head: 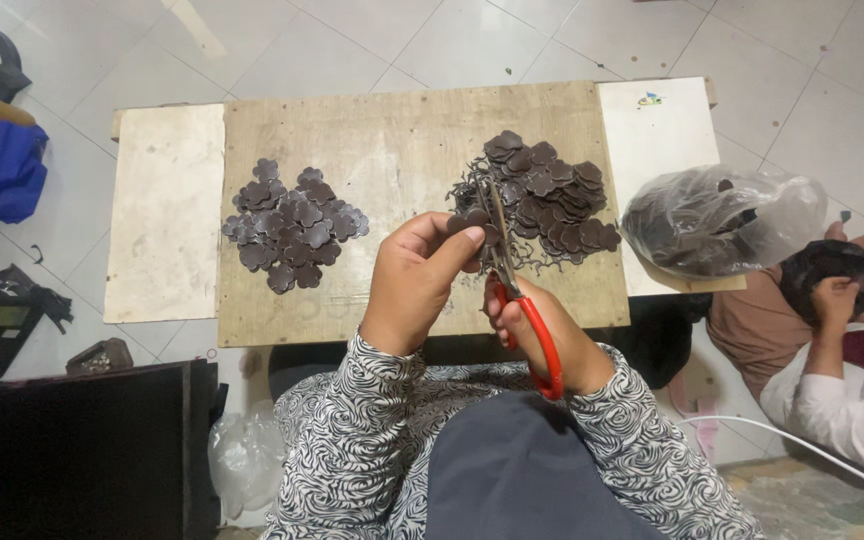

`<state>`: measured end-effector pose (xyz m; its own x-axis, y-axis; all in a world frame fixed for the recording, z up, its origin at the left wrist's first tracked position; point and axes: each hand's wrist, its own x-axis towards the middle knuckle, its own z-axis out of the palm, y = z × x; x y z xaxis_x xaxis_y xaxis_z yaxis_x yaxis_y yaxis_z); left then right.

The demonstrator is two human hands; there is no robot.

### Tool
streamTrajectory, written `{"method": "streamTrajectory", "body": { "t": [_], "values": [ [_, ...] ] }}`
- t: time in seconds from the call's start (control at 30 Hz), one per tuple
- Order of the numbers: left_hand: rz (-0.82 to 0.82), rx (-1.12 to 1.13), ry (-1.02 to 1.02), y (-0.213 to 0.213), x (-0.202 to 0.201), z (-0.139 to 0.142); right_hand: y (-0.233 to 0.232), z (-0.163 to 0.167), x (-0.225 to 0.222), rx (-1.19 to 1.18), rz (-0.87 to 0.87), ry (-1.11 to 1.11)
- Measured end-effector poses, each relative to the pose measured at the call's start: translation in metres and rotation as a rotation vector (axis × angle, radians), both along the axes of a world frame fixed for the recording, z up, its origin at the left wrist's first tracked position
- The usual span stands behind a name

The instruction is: The person uses red-handled scissors to trim the edges of small dark brown flower-shaped pieces. They hold each piece in the left hand and cut with the right hand, placing finished pieces into a pile on the wooden board.

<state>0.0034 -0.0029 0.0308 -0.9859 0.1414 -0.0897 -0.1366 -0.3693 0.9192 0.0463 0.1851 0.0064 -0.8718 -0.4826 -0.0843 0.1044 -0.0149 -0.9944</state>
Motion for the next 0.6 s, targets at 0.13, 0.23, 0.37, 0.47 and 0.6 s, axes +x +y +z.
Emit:
{"method": "streamTrajectory", "body": {
  "t": [0.13, 0.23, 0.37, 0.47, 0.6],
  "values": [
    [-0.020, -0.002, 0.022, -0.0019, -0.0016, -0.0014, 0.0008, -0.0018, -0.0012, 0.043, 0.006, 0.019],
    [-0.029, 0.054, -0.081, -0.0035, -0.0034, -0.0010, 0.0020, -0.0013, -0.0013, 0.041, 0.027, 0.001],
    [-0.074, 0.050, -0.062, -0.0041, -0.0023, -0.0009, 0.0009, 0.0003, -0.0009, 0.019, 0.046, -0.006],
    [-0.093, 0.081, -0.090, -0.0051, -0.0037, -0.0019, 0.0005, 0.0002, -0.0020, 0.022, 0.054, 0.019],
    [-0.120, 0.118, -0.120, -0.0074, -0.0037, -0.0030, 0.0008, -0.0029, -0.0021, -0.035, 0.068, -0.039]
  ]
}}
